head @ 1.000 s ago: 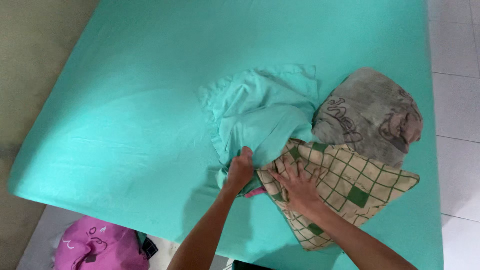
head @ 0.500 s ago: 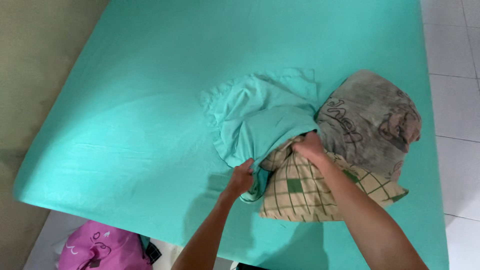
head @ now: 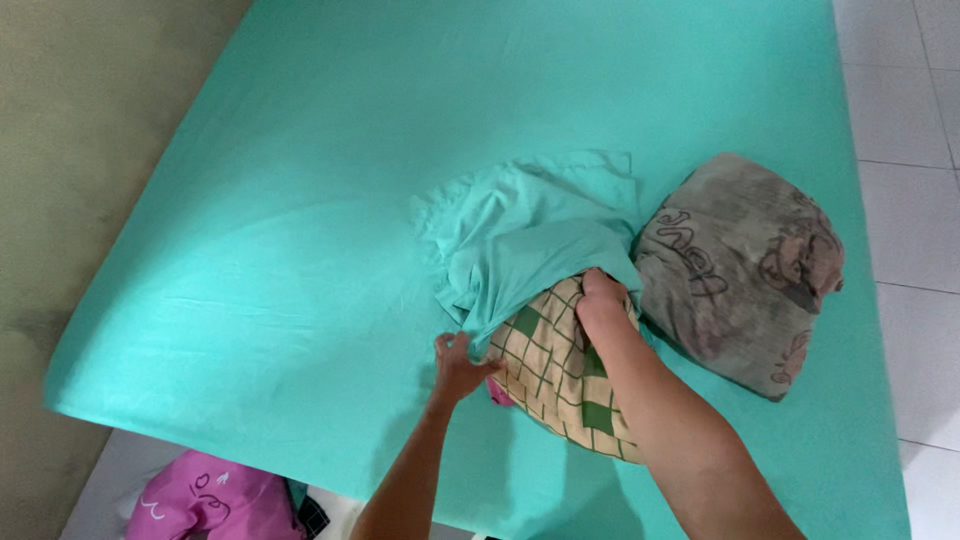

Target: The person gathers several folded cloths and a pillow on a bed, then wraps them together into a bundle using a light green sheet. They secure the bundle by tying the sheet and then use a duster to pat the bundle. Finally, they wrap the bundle with a pink cloth and tie it.

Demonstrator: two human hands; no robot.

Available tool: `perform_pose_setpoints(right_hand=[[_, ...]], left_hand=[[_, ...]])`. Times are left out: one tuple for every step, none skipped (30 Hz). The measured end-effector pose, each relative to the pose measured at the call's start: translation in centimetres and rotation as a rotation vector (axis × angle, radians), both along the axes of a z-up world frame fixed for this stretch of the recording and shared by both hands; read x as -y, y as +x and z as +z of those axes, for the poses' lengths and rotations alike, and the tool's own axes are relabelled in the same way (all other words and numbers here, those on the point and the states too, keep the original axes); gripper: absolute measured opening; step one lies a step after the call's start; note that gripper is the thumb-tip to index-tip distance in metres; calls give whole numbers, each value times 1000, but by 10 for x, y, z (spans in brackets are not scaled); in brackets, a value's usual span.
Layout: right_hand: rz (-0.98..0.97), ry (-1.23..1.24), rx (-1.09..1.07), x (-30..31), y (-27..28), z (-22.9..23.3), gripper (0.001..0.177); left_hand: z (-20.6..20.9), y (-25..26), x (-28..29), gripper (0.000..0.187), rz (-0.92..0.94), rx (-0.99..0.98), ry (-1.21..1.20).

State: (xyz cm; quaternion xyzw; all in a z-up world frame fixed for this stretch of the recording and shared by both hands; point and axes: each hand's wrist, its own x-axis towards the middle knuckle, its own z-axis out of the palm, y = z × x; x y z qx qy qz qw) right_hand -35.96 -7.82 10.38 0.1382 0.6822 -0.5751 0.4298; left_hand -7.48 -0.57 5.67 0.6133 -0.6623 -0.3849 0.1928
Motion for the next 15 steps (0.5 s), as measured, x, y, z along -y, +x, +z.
perform_pose_setpoints(right_hand=[[9,-29,-1,1,-2,2,65],[17,-57,-2,2,-5,5,66],[27,-83,-3,3,-8,10,67],[38,-108,-5,4,-10,17,68],[108,-128,-94,6,-7,27,72],[279,-104,-273,2,-3,39,76],[534,-72,-497,-4,2,53,81],[796,-48,-706,-9,12,69,85],[1059,-19,-874,-15,22,85,89],[1361,51,-957,-23,34,101,94],[1629,113,-1043,-31,45,115,98],[1910,106,-1166,-37,56,128,104],[1882,210,-1220,-43,62,138,108],[1849,313,-1274,-48,62,146,111],[1808,409,-1329,-50,64,149,115]], left_hand=[[-13,-1,2,78,77,-121,26],[-25,-3,3,76,134,-297,116],[-35,-7,4,75,198,-483,222],[-42,-13,5,71,284,-735,495],[-44,-18,8,69,253,-763,363],[-42,-24,14,68,220,-788,230],[-36,-28,21,66,181,-811,95],[-26,-30,26,68,253,-842,177],[-13,-33,37,70,323,-872,261],[2,-38,51,73,394,-900,346],[17,-45,61,72,408,-902,364],[32,-52,73,72,421,-904,381],[45,-58,84,70,403,-885,330],[56,-63,92,68,384,-866,280],[64,-66,98,66,400,-845,293]])
